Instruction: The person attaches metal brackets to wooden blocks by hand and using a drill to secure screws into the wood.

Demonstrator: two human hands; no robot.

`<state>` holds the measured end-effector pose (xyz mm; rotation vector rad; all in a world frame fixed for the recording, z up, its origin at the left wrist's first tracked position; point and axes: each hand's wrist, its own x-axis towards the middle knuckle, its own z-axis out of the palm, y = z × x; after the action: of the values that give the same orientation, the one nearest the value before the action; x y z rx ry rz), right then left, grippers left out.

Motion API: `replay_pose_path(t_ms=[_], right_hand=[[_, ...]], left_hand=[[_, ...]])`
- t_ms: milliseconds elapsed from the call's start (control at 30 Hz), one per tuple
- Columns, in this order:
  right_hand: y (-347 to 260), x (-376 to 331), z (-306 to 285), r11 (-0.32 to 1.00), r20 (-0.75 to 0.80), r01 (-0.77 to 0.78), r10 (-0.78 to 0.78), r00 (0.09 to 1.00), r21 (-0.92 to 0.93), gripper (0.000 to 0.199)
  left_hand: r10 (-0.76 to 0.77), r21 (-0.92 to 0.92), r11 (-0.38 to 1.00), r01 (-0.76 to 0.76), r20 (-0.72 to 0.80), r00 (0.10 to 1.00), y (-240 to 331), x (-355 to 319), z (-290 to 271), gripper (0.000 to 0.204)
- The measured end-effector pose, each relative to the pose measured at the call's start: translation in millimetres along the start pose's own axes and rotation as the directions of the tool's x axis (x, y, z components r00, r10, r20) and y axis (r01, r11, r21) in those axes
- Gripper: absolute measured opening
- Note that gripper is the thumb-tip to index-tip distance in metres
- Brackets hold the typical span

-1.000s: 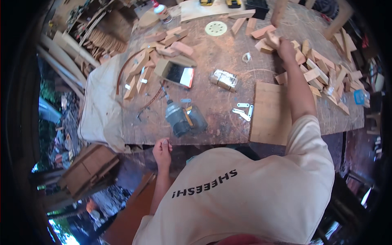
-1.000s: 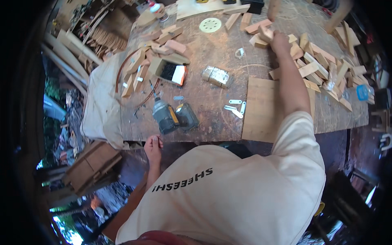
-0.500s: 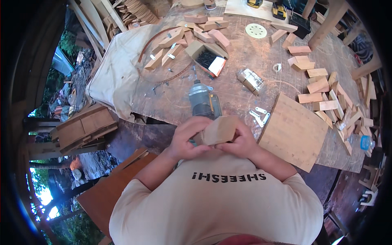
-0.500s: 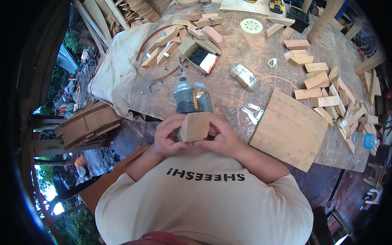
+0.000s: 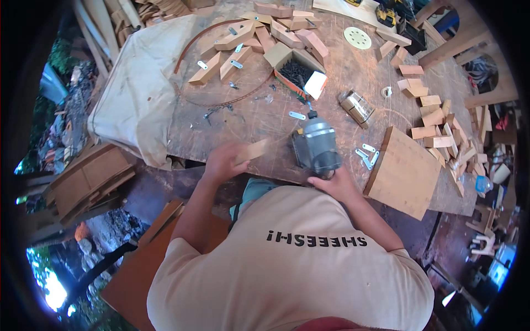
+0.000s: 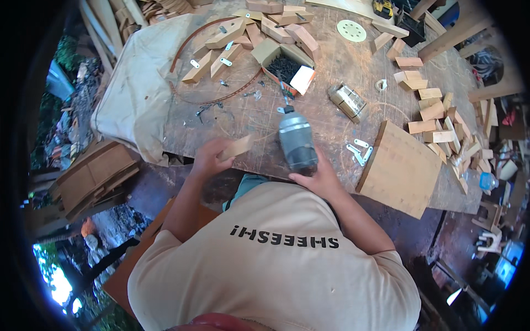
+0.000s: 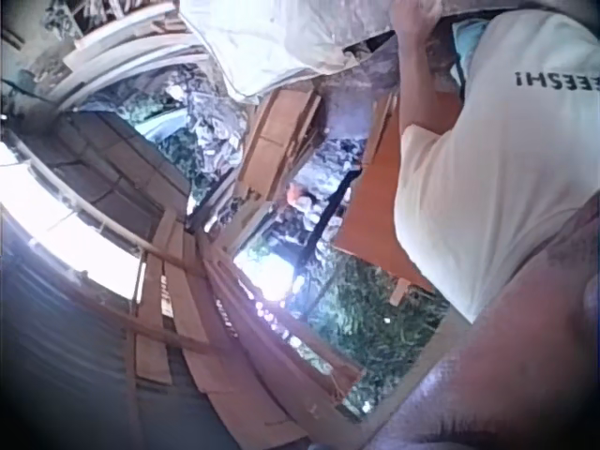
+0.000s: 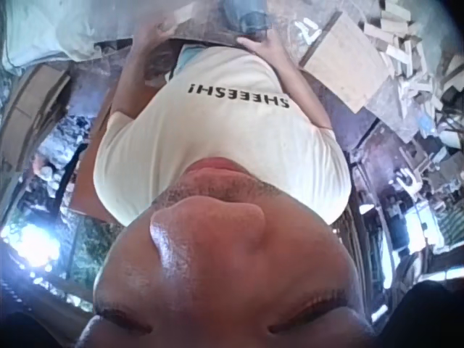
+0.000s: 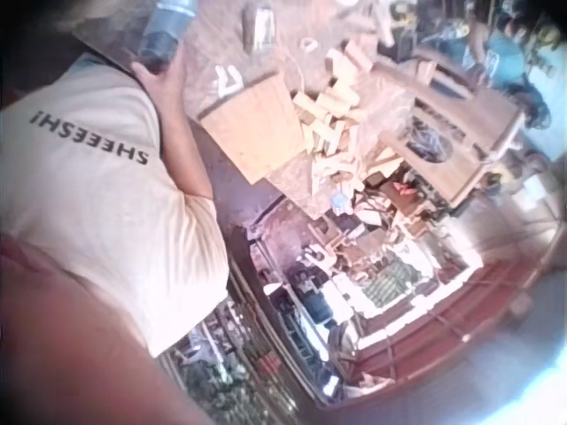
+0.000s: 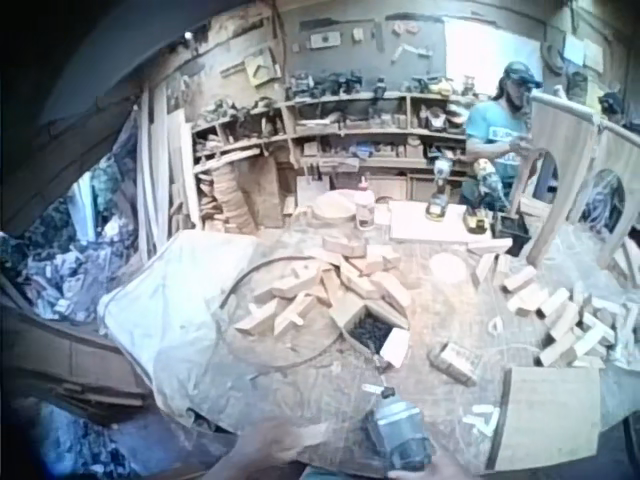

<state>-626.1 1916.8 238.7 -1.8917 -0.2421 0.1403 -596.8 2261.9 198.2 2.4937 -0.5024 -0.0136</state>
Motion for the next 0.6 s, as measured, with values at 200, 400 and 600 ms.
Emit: replay_pose_path(t_ms=[200,400,600], right_hand=[[22.8,23.5,51.7,0.983,-0.322,-0.178,0.156,0.934,-0.039,0.031],[9.9,12.6,52.3,0.961,-0.643,-0.232,0.082,0.761,-0.152,0.012],[14.1,-4.0,35.6,0.952,-0.741,-0.287,0.114,0.662,-0.11,0.01]], left_hand=[[0.212,-0.072,0.977,-0.199,0.32,0.923,-0.4,71.3,15.0,0.043],[0.355,-0.158,0.932,-0.326,0.21,0.911,-28.1,84.8,49.1,0.05],[0.372,-0.224,0.927,-0.3,0.452,0.811,-20.9,126.4,32.5,0.038]])
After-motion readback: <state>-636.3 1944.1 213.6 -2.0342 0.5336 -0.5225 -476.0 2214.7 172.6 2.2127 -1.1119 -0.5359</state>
